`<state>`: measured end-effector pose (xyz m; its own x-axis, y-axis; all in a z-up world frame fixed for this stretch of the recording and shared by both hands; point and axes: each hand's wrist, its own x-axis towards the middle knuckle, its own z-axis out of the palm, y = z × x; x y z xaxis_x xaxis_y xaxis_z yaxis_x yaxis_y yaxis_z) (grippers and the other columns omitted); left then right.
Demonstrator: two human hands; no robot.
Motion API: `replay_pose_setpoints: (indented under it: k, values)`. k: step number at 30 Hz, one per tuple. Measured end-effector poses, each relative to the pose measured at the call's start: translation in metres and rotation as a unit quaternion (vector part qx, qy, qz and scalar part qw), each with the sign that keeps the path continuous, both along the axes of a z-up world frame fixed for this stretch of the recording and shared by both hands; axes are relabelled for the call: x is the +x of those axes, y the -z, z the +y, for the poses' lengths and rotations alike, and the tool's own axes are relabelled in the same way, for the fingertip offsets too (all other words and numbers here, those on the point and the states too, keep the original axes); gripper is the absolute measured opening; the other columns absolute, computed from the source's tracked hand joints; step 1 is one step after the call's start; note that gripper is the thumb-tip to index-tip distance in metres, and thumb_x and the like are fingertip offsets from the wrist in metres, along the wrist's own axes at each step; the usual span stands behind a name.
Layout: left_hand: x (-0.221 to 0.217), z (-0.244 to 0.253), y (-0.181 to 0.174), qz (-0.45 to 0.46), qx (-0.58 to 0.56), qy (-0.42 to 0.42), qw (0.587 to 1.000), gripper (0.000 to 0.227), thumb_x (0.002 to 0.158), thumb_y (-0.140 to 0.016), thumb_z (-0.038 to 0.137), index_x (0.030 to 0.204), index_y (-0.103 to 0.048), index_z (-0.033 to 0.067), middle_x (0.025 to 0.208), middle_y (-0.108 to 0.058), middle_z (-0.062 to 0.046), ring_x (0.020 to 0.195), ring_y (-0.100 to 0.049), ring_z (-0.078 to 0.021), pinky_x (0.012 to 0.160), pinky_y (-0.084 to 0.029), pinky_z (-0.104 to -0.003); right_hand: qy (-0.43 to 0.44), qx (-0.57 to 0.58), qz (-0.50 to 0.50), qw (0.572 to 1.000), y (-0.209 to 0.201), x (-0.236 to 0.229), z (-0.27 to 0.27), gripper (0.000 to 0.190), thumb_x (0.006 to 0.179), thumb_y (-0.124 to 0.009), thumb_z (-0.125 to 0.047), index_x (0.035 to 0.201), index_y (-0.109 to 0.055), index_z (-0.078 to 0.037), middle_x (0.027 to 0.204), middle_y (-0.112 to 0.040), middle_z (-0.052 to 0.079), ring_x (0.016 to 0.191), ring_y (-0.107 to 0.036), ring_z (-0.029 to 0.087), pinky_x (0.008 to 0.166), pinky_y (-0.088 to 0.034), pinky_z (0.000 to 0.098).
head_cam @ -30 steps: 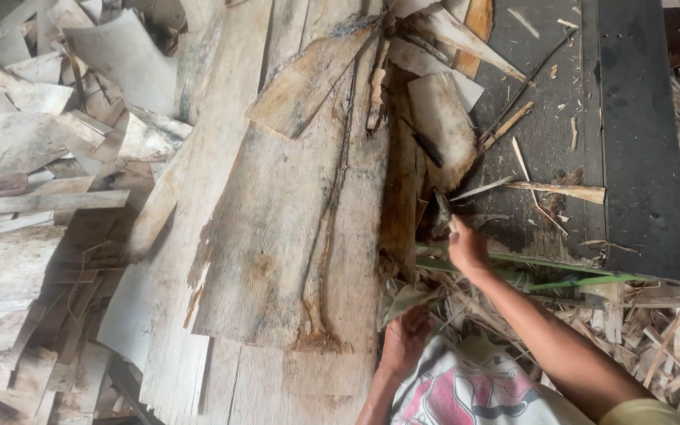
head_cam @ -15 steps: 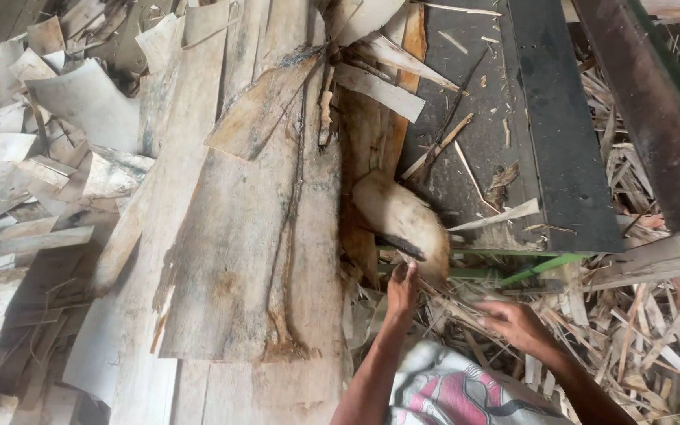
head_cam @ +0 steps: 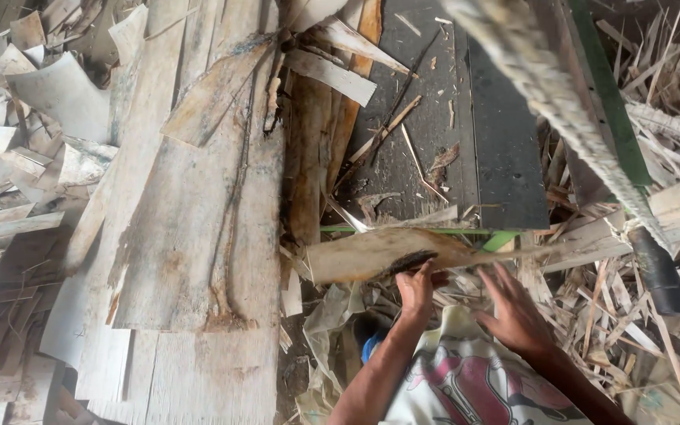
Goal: Cutting and trimming strips of wood bark or plant fiber using a manual guillotine cutter.
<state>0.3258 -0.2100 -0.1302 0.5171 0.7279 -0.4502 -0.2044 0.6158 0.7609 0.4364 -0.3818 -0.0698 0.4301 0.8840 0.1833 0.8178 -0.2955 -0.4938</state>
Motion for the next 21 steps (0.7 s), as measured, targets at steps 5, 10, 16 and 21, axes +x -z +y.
replay_pose_setpoints:
  k: [5, 10, 16, 21]
  values:
    - [0.000, -0.011, -0.048, 0.039, 0.071, 0.045, 0.996, 0.026, 0.092, -0.073, 0.020, 0.102, -0.074, -0.0042, 0.090, -0.075, -0.011, 0.073, -0.072, -0.0219, 0.061, -0.057, -0.032, 0.041, 0.036, -0.083, 0.995, 0.008, 0.012, 0.037, 0.063, 0.082, -0.072, -0.022, 0.139, -0.053, -0.002, 0.140, -0.056, 0.026, 0.123, -0.059, 0.036, 0.103, -0.052, 0.0532]
    - [-0.013, 0.029, -0.096, 0.076, 0.175, 0.126, 0.974, 0.037, 0.092, -0.076, 0.031, 0.110, -0.073, -0.0014, 0.096, -0.075, -0.009, 0.082, -0.070, -0.0135, 0.072, -0.057, -0.028, 0.118, -0.001, 0.003, 0.993, -0.028, 0.037, 0.065, 0.031, 0.099, -0.062, -0.002, 0.127, -0.067, -0.012, 0.111, -0.077, 0.012, 0.090, -0.075, 0.022, 0.080, -0.064, 0.0389]
    - [-0.057, 0.146, -0.078, 0.207, 0.663, -0.089, 0.714, 0.063, 0.091, -0.052, 0.059, 0.137, -0.056, 0.0164, 0.122, -0.048, -0.002, 0.097, -0.033, -0.0046, 0.086, -0.031, -0.019, 0.195, -0.159, 0.390, 0.886, -0.067, 0.073, 0.083, 0.028, 0.098, -0.064, -0.013, 0.126, -0.066, -0.008, 0.101, -0.077, 0.015, 0.079, -0.072, 0.028, 0.070, -0.062, 0.0414]
    - [-0.034, 0.239, -0.123, 0.309, 0.466, -0.010, 0.829, 0.083, 0.089, -0.065, 0.066, 0.147, -0.056, 0.0065, 0.157, -0.048, -0.021, 0.144, -0.045, -0.0419, 0.116, -0.035, -0.064, 0.129, -0.110, 0.630, 0.758, 0.096, 0.098, 0.039, 0.034, 0.090, -0.070, -0.015, 0.120, -0.067, -0.001, 0.101, -0.078, 0.012, 0.078, -0.071, 0.023, 0.072, -0.063, 0.0402]
